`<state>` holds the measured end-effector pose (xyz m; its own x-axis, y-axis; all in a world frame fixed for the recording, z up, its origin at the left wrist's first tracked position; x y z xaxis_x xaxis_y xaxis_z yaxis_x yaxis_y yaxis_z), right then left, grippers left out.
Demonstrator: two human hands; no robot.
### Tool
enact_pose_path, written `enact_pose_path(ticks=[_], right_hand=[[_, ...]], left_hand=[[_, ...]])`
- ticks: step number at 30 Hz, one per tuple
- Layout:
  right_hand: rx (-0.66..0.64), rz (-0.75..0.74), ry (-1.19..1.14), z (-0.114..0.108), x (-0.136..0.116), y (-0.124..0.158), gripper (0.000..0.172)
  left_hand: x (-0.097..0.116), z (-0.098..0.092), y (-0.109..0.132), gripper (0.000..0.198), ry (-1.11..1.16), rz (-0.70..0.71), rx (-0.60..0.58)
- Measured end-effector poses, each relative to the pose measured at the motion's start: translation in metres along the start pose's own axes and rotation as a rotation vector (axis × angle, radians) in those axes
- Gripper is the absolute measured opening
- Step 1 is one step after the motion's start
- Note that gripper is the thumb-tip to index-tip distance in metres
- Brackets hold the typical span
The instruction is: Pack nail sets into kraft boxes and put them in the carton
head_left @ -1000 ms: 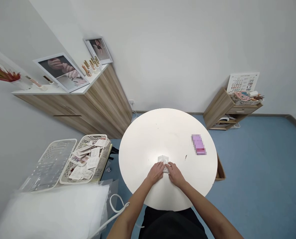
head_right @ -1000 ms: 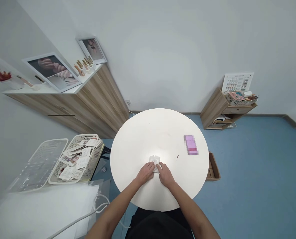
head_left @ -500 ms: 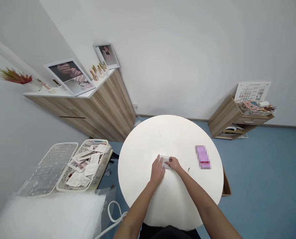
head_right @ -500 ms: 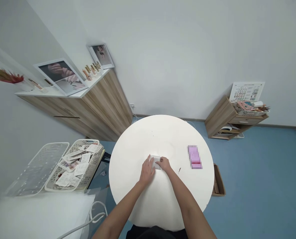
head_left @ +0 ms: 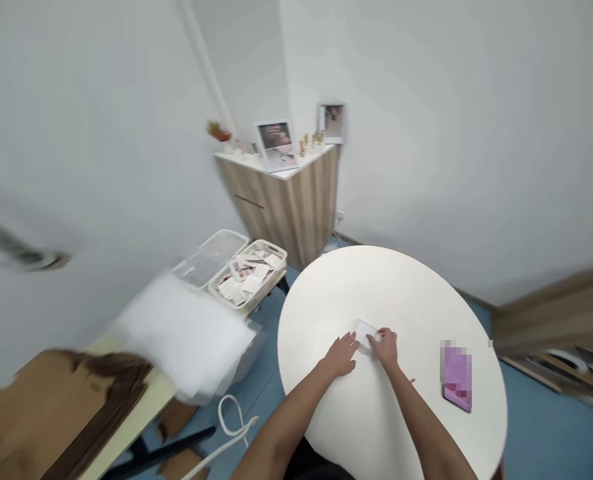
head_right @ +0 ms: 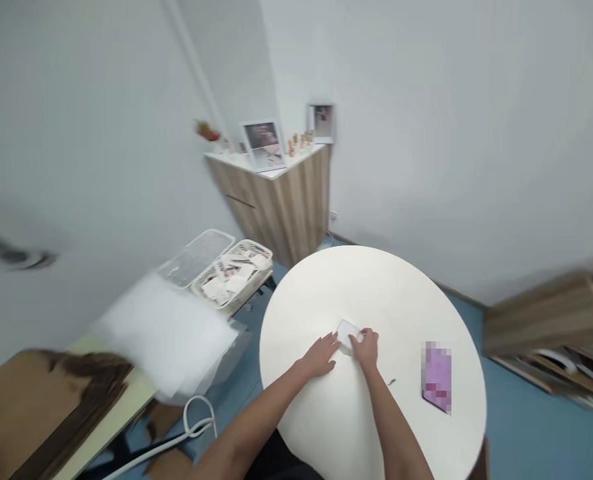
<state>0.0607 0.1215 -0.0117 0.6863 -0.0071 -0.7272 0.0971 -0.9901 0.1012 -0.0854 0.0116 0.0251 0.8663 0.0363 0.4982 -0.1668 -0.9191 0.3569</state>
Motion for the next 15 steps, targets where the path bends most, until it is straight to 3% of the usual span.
enact_pose_path(ticks=[3,6,10,15], right_hand=[[0.052,-0.127,0.107,-0.005,-0.026,-0.004,0.045],[0.025,-0.291,0.142,0.012,-0.068,0.0,0.044],[-0.137,-0.482,0.068,0.067,-0.127,0.027,0.043],[-0.329,-0.627,0.037,0.161,-0.2,0.086,0.042]], left_hand=[[-0.027,-0.031,0.029,0.053,0.165,-0.089,0.188],[-0.075,-0.052,0.087,0.047,0.261,-0.256,0.34],[-0.151,-0.058,0.198,0.044,0.307,-0.511,0.459],[-0.23,-0.051,0.361,0.042,0.242,-0.835,0.623]])
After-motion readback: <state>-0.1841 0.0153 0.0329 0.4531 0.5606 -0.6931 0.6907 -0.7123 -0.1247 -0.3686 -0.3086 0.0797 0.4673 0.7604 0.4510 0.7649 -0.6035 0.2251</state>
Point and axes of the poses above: each hand's wrist, its own y-axis away from the middle knuckle, its own z-axis out of the palm, x = y × z, the point moved 8 cm from there along -y, towards the middle knuckle, and after that the axes turned 3 degrees about -z, right-handed, at the moved point
